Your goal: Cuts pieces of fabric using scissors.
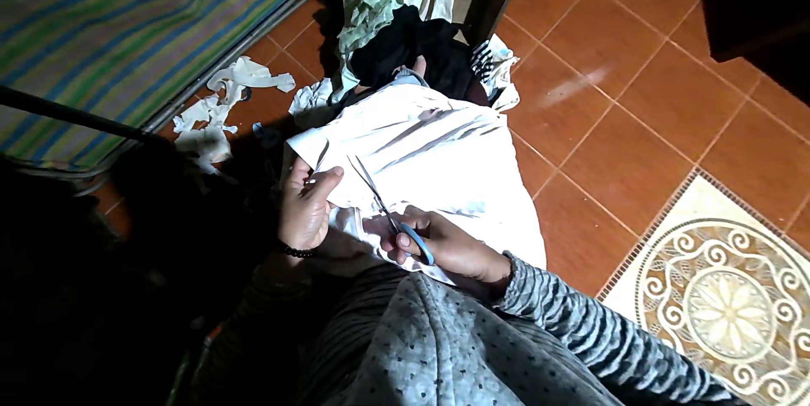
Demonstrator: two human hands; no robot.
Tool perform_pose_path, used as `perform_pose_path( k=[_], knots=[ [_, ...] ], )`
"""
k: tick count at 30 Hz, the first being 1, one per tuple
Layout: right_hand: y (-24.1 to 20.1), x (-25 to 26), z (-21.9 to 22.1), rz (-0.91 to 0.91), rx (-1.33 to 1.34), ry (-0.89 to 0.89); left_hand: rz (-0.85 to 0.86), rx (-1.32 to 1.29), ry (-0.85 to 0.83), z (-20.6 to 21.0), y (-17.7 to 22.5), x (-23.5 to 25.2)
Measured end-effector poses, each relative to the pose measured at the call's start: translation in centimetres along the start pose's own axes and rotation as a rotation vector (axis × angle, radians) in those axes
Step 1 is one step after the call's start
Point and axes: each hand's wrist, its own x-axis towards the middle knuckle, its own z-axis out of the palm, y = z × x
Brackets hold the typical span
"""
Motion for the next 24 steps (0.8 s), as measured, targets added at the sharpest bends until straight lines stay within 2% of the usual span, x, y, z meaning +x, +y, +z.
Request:
perform_pose_path(
  k=[5,9,15,21,24],
  knots=[
    [1.4,0.0,0.2,-0.099,0.023,-0.003,0.012,-0.010,-0.012,0.2,0.0,0.0],
    [1.8,-0.4,0.5,-0.105,0.074,0.014,0.037,0.005,-0.011,0.1,-0.2,0.0],
    [1.2,-0.5,0.1,-0.075,0.129,-0.074,0.076,0.006,-0.043,0.0,-0.4,0.0],
    [1.2,-0.5,0.1,-0.130,0.110,-0.095,0.074,0.001,-0.030,-0.1,-0.5,0.1],
    [1.1,-0.8,0.1,-0.096,0.076,-0.068,0.074,0.002,-0.031,-0.1,-0.5,0.0]
  ],
)
